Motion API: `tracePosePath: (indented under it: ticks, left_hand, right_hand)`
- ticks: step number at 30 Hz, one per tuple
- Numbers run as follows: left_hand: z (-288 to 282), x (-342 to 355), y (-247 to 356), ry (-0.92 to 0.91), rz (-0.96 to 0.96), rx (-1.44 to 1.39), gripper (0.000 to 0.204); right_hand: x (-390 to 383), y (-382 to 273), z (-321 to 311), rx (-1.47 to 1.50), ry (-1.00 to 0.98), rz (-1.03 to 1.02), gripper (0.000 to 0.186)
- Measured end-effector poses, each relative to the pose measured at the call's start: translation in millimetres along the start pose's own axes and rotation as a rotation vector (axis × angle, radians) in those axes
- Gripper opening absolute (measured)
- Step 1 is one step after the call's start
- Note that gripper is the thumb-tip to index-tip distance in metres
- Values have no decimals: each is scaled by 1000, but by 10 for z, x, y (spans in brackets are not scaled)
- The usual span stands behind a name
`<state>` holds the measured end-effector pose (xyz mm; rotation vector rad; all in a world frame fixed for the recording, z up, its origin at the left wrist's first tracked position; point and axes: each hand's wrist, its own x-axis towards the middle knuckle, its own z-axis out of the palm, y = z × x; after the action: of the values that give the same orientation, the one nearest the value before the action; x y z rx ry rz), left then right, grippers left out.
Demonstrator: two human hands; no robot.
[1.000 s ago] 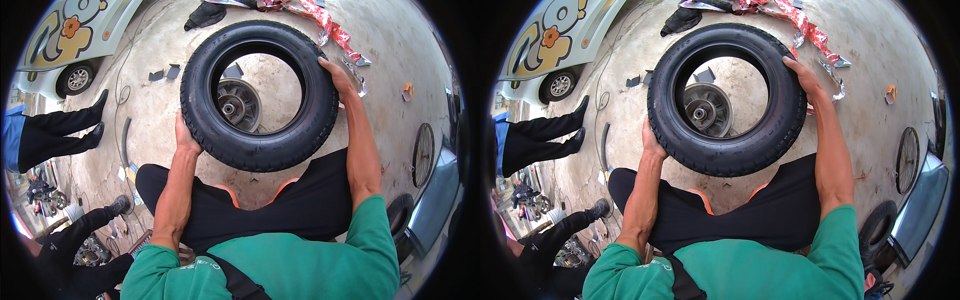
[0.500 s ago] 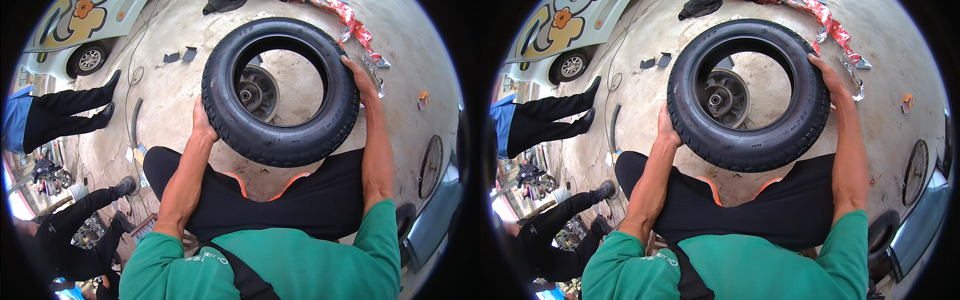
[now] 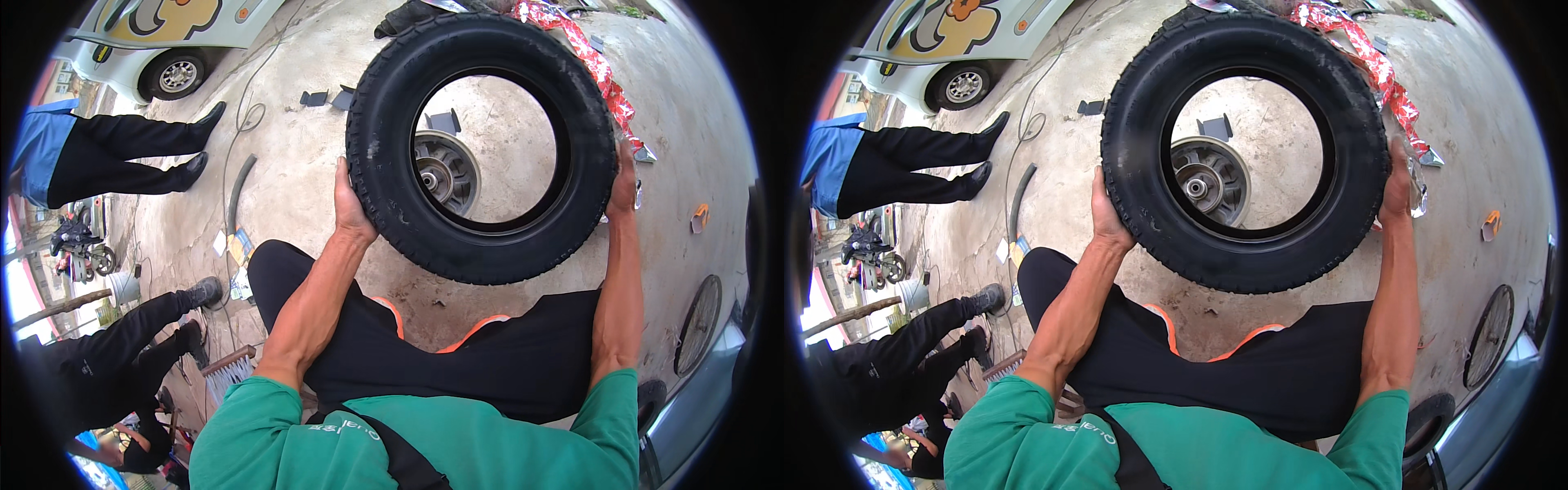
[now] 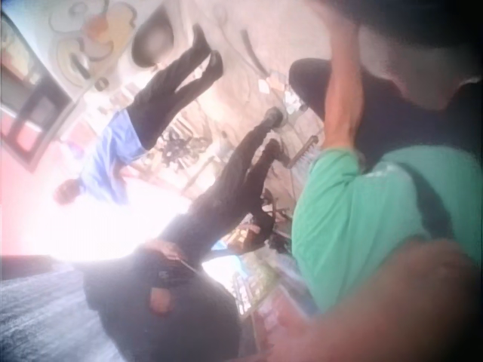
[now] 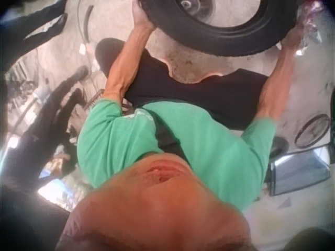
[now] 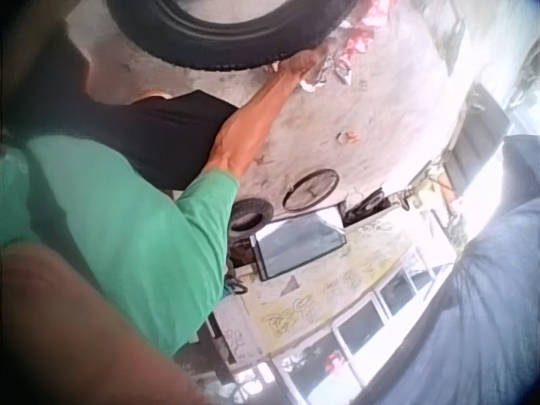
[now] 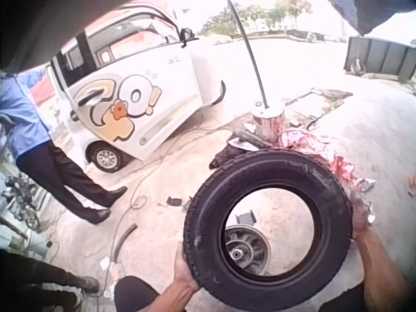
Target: The person positions a tire over a wheel rim and uses a metal tire lever to pry the tire bead onto the rim. The person repeatedly inserts the lever between the tire and rim, rotates the tire, and continues prying until the tire is fully seated on the rim.
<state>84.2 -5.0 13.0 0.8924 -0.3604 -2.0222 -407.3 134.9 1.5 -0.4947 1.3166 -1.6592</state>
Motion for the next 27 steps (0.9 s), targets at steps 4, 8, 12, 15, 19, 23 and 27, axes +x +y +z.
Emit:
tracePosePath:
  ticks: [4, 8, 12, 15, 19, 23, 27]
  left_hand:
    - [22, 135, 267, -116, 217, 22, 67]
    - [15, 151, 288, -116, -126, 62, 60]
    - [-314, 187, 339, -417, 377, 679, 52]
    - [-104, 99, 417, -284, 166, 202, 50]
    - [-32, 225, 515, -259, 168, -135, 55]
    - [-197, 375, 539, -109, 65, -10, 60]
    - [-304, 344, 538, -161, -98, 43, 59]
  right_hand:
    - [19, -202, 141, 357, -160, -150, 69]
    - [45, 88, -9, 371, -21, -162, 66]
    - [21, -22, 121, 430, -117, 203, 62]
    - [3, -182, 142, 476, -157, 366, 58]
    - [-64, -259, 159, 392, -127, 403, 53]
    - [-176, 20, 204, 114, -69, 311, 45]
    - [-176, 35, 311, 108, -175, 333, 50]
